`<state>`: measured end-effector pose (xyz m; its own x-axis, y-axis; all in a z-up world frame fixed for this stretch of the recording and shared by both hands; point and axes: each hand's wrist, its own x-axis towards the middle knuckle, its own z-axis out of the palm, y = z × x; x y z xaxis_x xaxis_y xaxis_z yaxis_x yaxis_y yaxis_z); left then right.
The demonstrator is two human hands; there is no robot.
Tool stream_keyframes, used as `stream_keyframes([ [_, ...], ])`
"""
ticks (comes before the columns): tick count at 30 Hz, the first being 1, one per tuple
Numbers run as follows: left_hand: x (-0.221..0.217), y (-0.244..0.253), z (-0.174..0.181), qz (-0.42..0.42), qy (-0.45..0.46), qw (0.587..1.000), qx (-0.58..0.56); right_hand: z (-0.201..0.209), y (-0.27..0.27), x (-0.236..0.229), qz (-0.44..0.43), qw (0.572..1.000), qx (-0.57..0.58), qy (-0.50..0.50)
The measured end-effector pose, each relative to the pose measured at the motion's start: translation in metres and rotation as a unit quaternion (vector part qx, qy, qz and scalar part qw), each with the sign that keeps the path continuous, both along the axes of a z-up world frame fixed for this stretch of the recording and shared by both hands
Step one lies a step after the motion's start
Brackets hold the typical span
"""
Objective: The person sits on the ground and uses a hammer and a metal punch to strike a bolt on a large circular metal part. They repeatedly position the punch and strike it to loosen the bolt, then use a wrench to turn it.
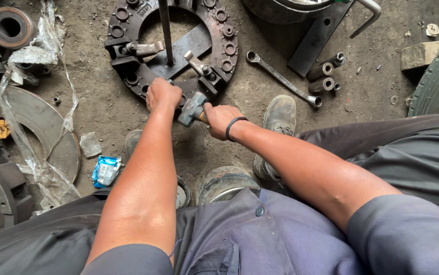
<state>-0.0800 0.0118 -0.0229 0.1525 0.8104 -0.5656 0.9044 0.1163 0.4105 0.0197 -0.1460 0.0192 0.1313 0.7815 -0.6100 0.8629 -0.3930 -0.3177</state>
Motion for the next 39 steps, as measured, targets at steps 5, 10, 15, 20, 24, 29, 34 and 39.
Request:
stream_keyframes([
  [5, 0.003, 0.003, 0.004, -0.02, 0.02, 1.0, 0.001, 0.004, 0.005, -0.002, -0.046, 0.999, -0.023, -0.008],
  [10, 0.005, 0.002, 0.01, 0.0, 0.025, 0.999, -0.036, 0.009, 0.008, -0.004, -0.006, 1.0, -0.026, -0.004],
  [15, 0.004, 0.004, 0.01, -0.01, 0.031, 0.999, -0.033, 0.005, 0.011, 0.005, -0.071, 0.996, -0.042, -0.019],
  [20, 0.005, 0.006, 0.011, 0.005, 0.027, 0.999, -0.04, 0.014, 0.006, 0.018, 0.059, 0.998, -0.016, 0.003],
  [24, 0.005, 0.005, 0.008, 0.003, 0.023, 1.0, -0.01, 0.021, 0.004, 0.023, 0.121, 0.992, -0.029, -0.008],
  [29, 0.013, -0.005, -0.003, 0.005, -0.006, 1.0, -0.026, 0.029, 0.0, 0.045, 0.133, 0.988, -0.07, -0.039],
  [34, 0.041, -0.032, -0.027, -0.073, -0.095, 0.993, -0.02, 0.019, -0.014, 0.05, 0.129, 0.976, -0.158, -0.071],
  [39, 0.05, -0.047, -0.025, -0.022, -0.074, 0.996, -0.05, -0.006, -0.033, 0.045, 0.14, 0.964, -0.21, -0.084],
])
